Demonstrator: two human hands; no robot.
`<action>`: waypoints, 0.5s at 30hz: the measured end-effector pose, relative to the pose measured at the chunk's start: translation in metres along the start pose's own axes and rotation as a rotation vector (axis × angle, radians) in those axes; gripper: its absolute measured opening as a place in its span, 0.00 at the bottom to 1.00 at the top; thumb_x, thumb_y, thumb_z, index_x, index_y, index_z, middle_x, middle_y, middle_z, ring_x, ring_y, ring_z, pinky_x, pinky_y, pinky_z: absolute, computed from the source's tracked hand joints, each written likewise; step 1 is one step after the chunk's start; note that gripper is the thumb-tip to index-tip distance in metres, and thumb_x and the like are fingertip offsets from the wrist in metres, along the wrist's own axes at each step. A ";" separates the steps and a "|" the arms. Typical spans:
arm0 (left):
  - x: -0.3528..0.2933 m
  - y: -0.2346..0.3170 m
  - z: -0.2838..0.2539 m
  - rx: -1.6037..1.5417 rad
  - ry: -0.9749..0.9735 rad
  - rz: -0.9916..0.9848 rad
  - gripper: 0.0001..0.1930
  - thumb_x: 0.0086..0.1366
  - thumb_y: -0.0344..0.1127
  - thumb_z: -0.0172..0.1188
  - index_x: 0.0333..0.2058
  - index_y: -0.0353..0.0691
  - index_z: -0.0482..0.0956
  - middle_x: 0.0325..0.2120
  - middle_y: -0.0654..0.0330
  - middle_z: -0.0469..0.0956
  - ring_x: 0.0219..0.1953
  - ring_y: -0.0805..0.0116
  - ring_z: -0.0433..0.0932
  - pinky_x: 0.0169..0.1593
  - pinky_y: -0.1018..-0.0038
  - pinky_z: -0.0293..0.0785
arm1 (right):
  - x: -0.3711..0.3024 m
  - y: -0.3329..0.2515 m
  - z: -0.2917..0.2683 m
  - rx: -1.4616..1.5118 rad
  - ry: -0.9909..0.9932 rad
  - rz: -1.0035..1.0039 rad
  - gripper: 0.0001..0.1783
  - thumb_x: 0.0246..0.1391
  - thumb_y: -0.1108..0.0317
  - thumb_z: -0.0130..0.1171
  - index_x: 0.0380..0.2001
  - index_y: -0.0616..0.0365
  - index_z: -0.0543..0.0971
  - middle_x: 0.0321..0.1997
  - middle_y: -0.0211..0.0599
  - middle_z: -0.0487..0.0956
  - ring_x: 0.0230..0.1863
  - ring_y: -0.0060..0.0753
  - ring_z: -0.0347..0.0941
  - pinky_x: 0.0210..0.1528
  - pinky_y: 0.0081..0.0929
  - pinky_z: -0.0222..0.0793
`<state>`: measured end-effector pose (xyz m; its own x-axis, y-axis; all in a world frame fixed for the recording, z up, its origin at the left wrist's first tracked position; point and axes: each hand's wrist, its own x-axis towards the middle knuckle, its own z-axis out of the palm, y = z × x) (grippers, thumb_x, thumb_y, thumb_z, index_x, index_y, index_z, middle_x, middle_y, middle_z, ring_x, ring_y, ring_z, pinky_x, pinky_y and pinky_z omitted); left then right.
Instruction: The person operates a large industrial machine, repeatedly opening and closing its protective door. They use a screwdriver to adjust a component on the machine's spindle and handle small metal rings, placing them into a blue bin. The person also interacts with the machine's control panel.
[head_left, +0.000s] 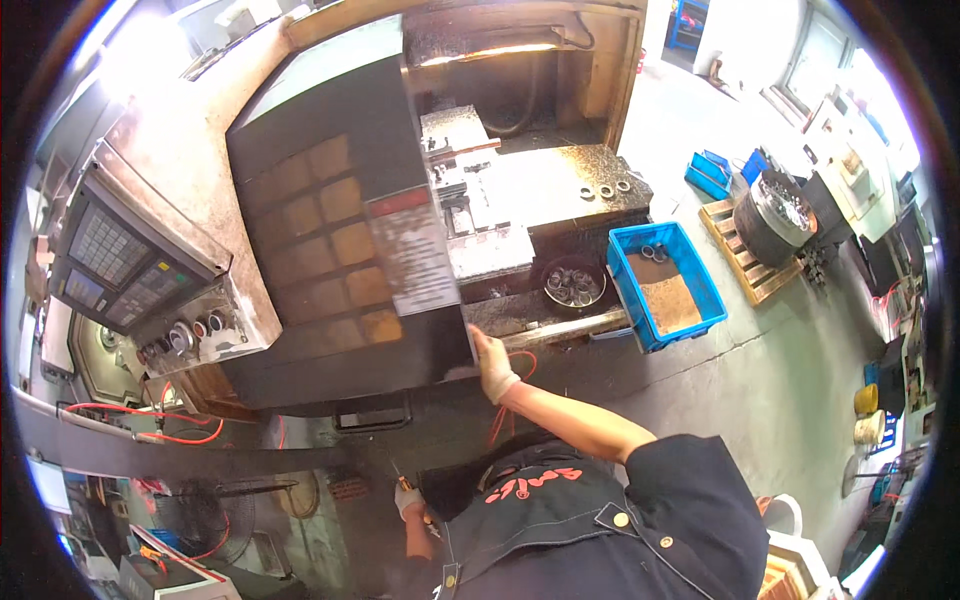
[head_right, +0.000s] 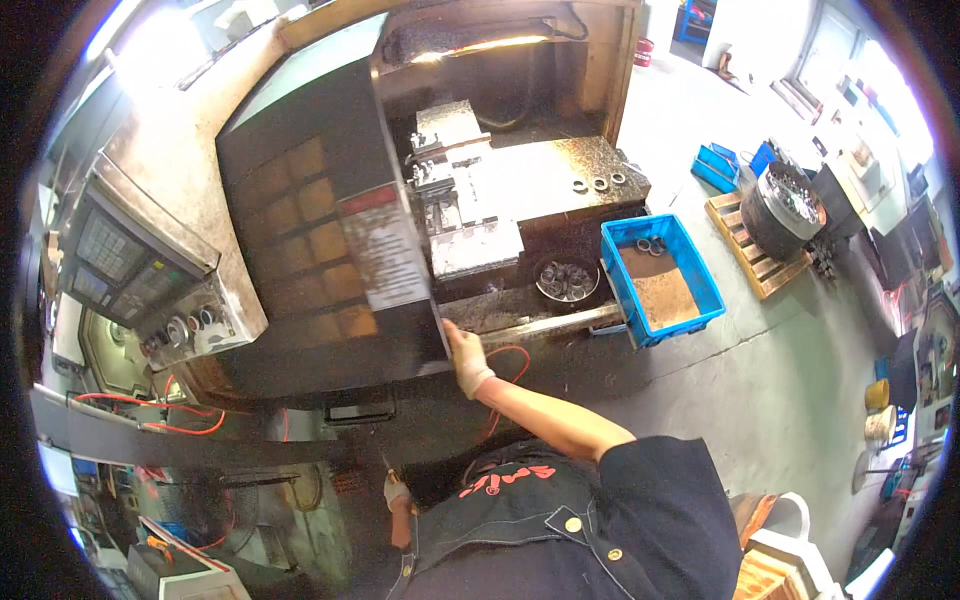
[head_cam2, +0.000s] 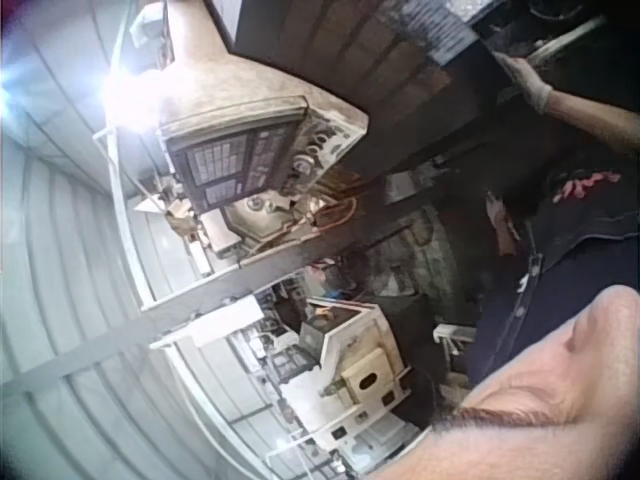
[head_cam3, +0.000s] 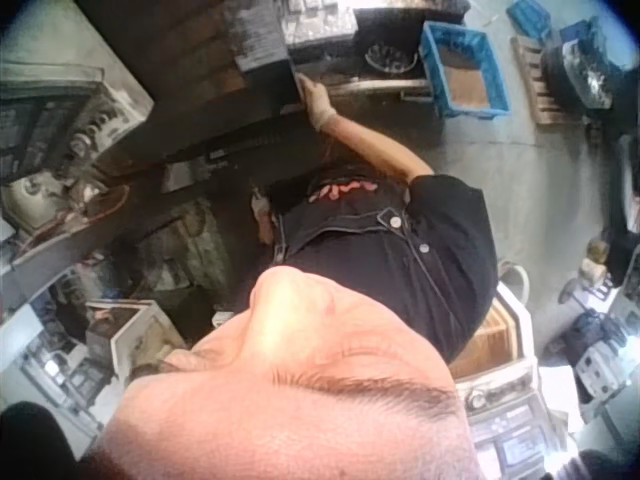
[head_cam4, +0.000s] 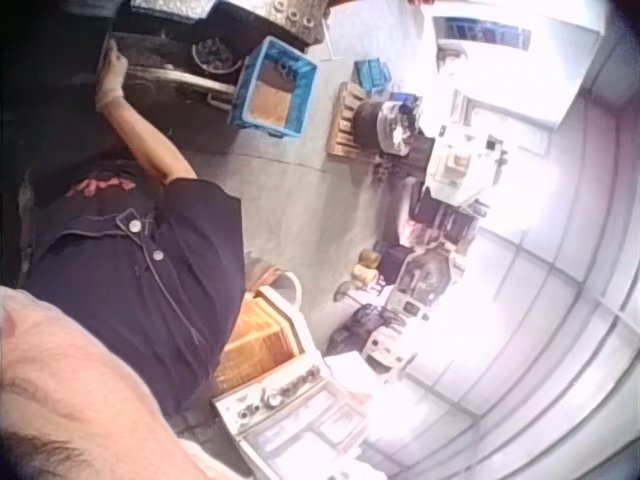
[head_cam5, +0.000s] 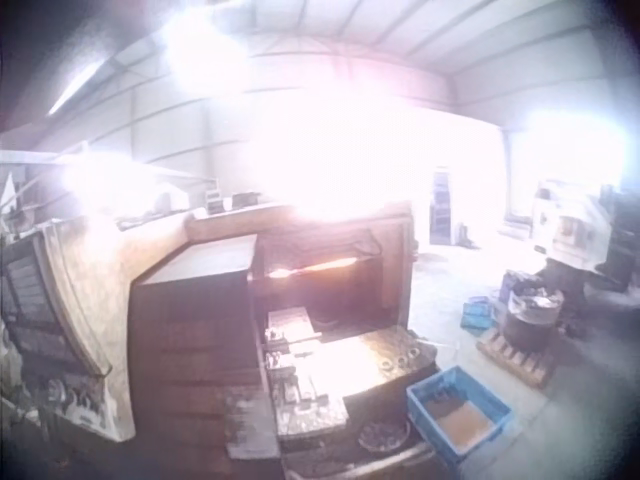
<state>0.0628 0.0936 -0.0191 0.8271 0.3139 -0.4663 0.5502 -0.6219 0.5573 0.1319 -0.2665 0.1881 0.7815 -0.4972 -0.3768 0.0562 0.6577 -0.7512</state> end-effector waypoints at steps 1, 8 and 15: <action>-0.019 0.021 -0.016 -0.003 0.028 0.035 0.18 0.46 0.32 0.56 0.39 0.38 0.72 0.29 0.57 0.75 0.33 0.63 0.74 0.39 0.71 0.69 | 0.002 0.008 0.014 0.046 -0.024 0.018 0.21 0.53 0.55 0.53 0.32 0.66 0.77 0.28 0.26 0.75 0.28 0.17 0.66 0.30 0.19 0.61; -0.031 -0.007 -0.067 -0.933 -0.160 0.147 0.21 0.44 0.23 0.54 0.41 0.36 0.68 0.29 0.61 0.72 0.32 0.69 0.72 0.35 0.73 0.69 | -0.010 0.044 0.101 -0.044 -0.242 0.164 0.19 0.54 0.53 0.50 0.38 0.59 0.75 0.33 0.28 0.75 0.32 0.21 0.68 0.35 0.23 0.64; -0.115 0.136 -0.080 -0.361 -0.259 0.567 0.16 0.47 0.24 0.57 0.38 0.39 0.69 0.27 0.63 0.73 0.26 0.75 0.72 0.31 0.78 0.69 | 0.001 0.065 0.108 0.064 -0.392 0.162 0.21 0.54 0.52 0.49 0.40 0.60 0.73 0.34 0.31 0.75 0.34 0.22 0.68 0.37 0.22 0.65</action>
<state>0.0516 0.0304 0.1648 0.9675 -0.1949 -0.1612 0.0854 -0.3484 0.9334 0.2031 -0.1626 0.1973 0.9596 -0.1400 -0.2440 -0.0583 0.7496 -0.6593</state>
